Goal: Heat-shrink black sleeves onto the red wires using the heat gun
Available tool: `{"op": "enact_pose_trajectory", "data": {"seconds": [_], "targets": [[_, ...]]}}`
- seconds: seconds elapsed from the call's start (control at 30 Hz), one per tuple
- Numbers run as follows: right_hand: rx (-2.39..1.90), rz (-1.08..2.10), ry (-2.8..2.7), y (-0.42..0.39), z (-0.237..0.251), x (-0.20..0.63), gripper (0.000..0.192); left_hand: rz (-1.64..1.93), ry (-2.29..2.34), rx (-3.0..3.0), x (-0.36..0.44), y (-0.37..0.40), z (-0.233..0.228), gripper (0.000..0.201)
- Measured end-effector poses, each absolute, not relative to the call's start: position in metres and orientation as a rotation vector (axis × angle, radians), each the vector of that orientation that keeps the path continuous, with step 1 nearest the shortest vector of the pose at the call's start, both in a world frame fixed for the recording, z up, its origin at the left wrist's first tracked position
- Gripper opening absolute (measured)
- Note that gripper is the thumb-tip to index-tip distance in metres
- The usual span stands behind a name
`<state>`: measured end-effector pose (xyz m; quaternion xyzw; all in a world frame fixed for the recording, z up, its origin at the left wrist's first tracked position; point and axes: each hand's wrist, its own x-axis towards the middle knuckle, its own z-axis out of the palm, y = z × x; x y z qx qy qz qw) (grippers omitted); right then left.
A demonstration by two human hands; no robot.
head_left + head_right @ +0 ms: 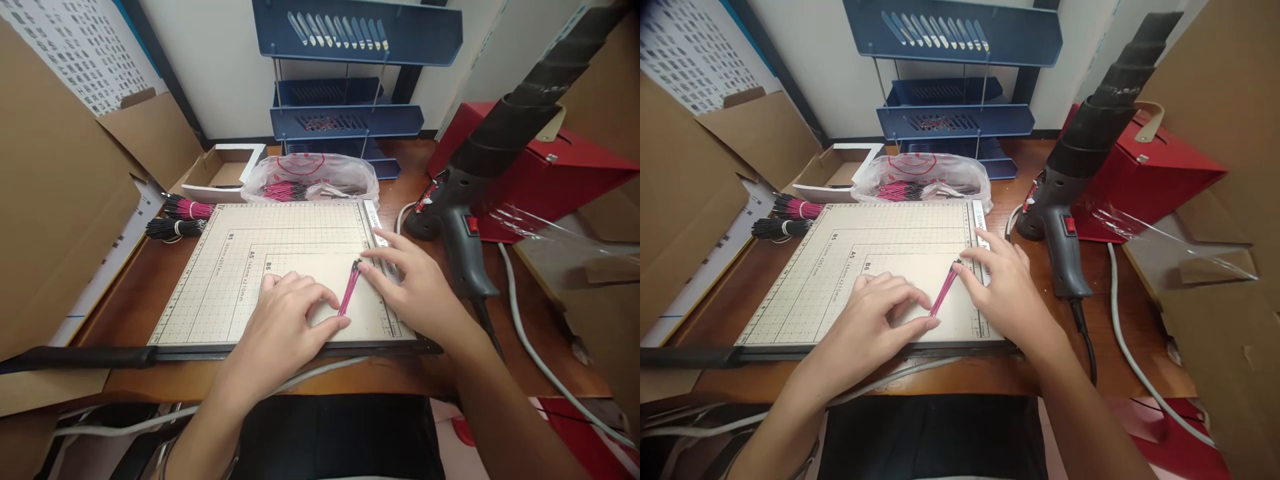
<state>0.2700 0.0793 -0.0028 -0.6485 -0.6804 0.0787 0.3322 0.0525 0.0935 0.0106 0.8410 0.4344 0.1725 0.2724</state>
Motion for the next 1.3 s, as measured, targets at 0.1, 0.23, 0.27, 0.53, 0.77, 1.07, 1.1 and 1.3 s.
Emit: {"op": "enact_pose_trajectory", "data": {"seconds": [0.1, 0.23, 0.27, 0.53, 0.77, 1.07, 1.1, 1.3], "targets": [[-1.793, 0.06, -1.709, 0.067, 0.009, 0.258, 0.029, 0.503, 1.176, 2.269, 0.055, 0.093, 0.009, 0.019], [-2.156, 0.25, -1.878, 0.063, 0.03, 0.241, 0.045, 0.528, 1.269, 2.225, 0.063, 0.091, 0.011, 0.023], [-2.227, 0.254, -1.928, 0.064, 0.035, 0.238, 0.042, 0.528, 1.269, 2.217, 0.064, 0.091, 0.011, 0.023], [-2.333, 0.18, -2.347, 0.077, 0.059, 0.238, 0.018, 0.564, 1.145, 2.197, 0.059, 0.088, 0.012, 0.032], [-2.247, 0.275, -2.366, 0.093, 0.059, 0.243, 0.02, 0.633, 1.264, 2.181, 0.062, 0.086, 0.011, 0.038], [-1.782, 0.768, -1.764, 0.094, 0.043, 0.264, 0.027, 0.78, 1.307, 1.896, 0.073, 0.086, 0.013, 0.034], [-1.734, 0.819, -1.708, 0.093, 0.043, 0.265, 0.029, 0.786, 1.304, 1.878, 0.077, 0.088, 0.014, 0.033], [-1.828, 0.722, -1.748, 0.089, 0.041, 0.268, 0.025, 0.853, 1.439, 2.019, 0.089, 0.094, 0.013, 0.018]]}}
